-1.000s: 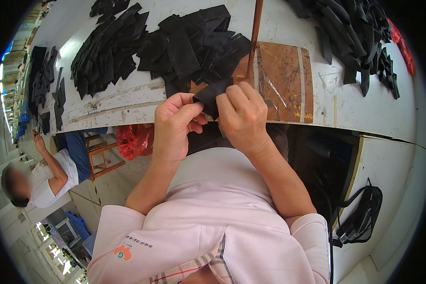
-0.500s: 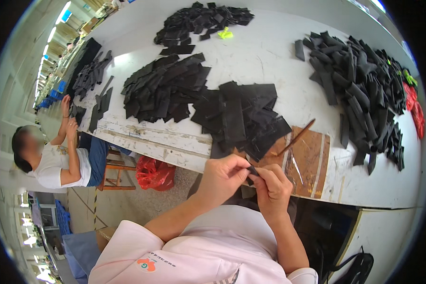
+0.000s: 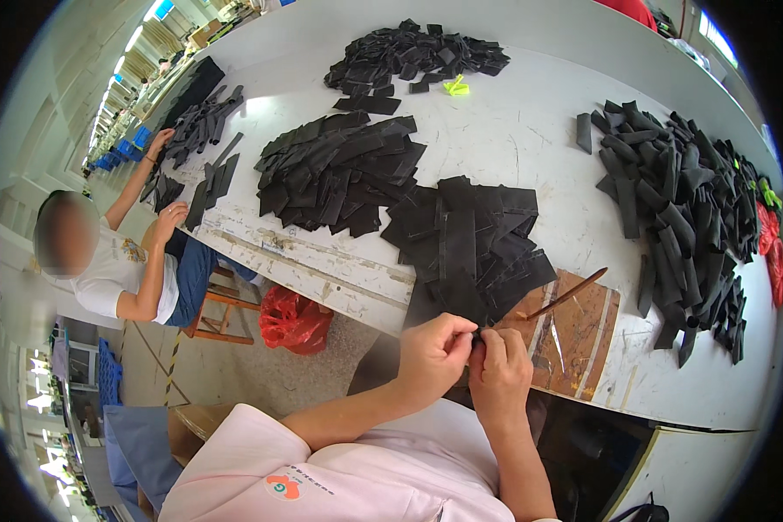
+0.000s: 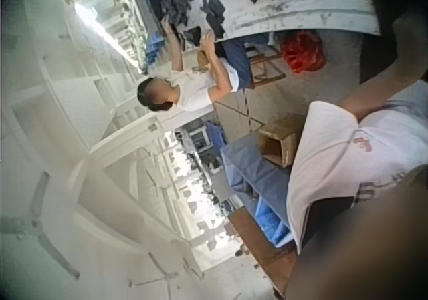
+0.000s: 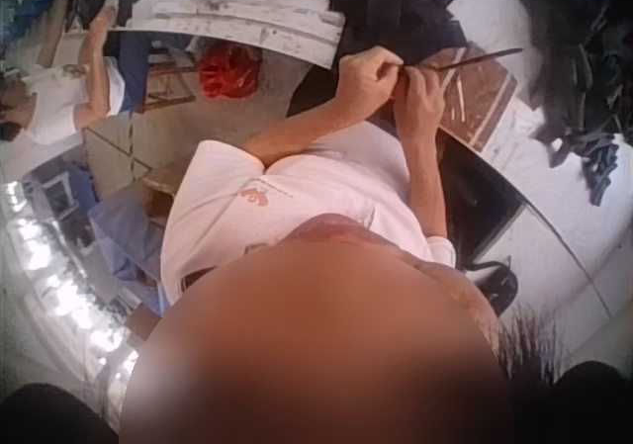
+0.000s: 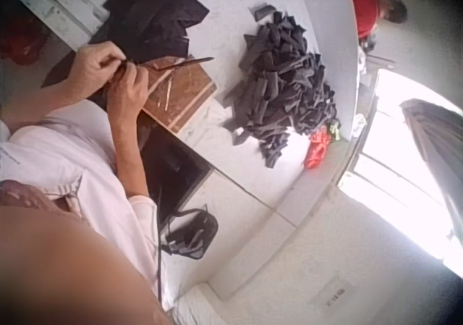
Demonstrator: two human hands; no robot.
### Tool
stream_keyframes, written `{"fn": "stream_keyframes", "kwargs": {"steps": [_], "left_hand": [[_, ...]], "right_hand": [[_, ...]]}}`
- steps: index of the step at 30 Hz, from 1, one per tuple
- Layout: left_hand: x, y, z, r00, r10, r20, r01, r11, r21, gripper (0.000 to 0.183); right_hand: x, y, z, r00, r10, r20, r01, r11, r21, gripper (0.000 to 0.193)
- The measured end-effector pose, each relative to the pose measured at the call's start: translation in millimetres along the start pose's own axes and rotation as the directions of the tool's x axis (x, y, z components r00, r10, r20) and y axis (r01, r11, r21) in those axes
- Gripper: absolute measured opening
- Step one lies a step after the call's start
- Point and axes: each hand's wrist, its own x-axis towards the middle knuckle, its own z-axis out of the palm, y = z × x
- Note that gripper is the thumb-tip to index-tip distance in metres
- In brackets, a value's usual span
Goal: The recorder is folding and applying an adhesive or treatment to small black fabric/rubber strips at a manufacturing workbench.
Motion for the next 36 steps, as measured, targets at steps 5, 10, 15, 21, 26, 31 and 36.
{"fn": "stream_keyframes", "kwargs": {"steps": [5,10,15,21,26,31,36], "left_hand": [[13.1,-10.5,-16.8,0.687,-0.567,0.454,0.708,0.384,-0.592,0.009],[20.5,1.9,-26.1,0.55,-0.397,0.735,0.815,0.062,-0.576,0.018],[17.7,-3.3,3.0,0.983,-0.182,-0.017,0.171,0.949,-0.264,0.02],[23.7,-1.3,-11.2,0.89,-0.358,0.283,0.456,0.719,-0.524,0.02],[23.3,18.4,-26.7,0.536,-0.088,0.839,0.839,-0.051,-0.542,0.031],[18.3,45.1,-17.4,0.781,-0.293,0.552,0.614,0.522,-0.592,0.033],[21.4,48.2,4.6,0.908,-0.258,0.33,0.387,0.816,-0.429,0.011]], "right_hand": [[-2.7,10.8,5.1,0.955,0.291,0.049,-0.293,0.916,0.273,0.008],[5.3,7.9,-18.0,0.6,0.524,0.604,-0.633,-0.151,0.759,0.007],[7.7,-0.7,-7.9,0.661,0.323,0.677,-0.557,-0.392,0.732,0.016],[8.0,7.9,-9.8,0.675,0.451,0.584,-0.592,-0.141,0.793,0.017],[-1.6,14.7,-25.4,0.813,0.315,0.49,-0.466,-0.152,0.872,0.014],[8.1,5.7,-35.1,0.79,0.396,0.467,-0.421,-0.204,0.884,0.013],[25.9,1.3,-52.4,0.953,0.3,0.034,-0.23,0.649,0.726,0.01]]}}
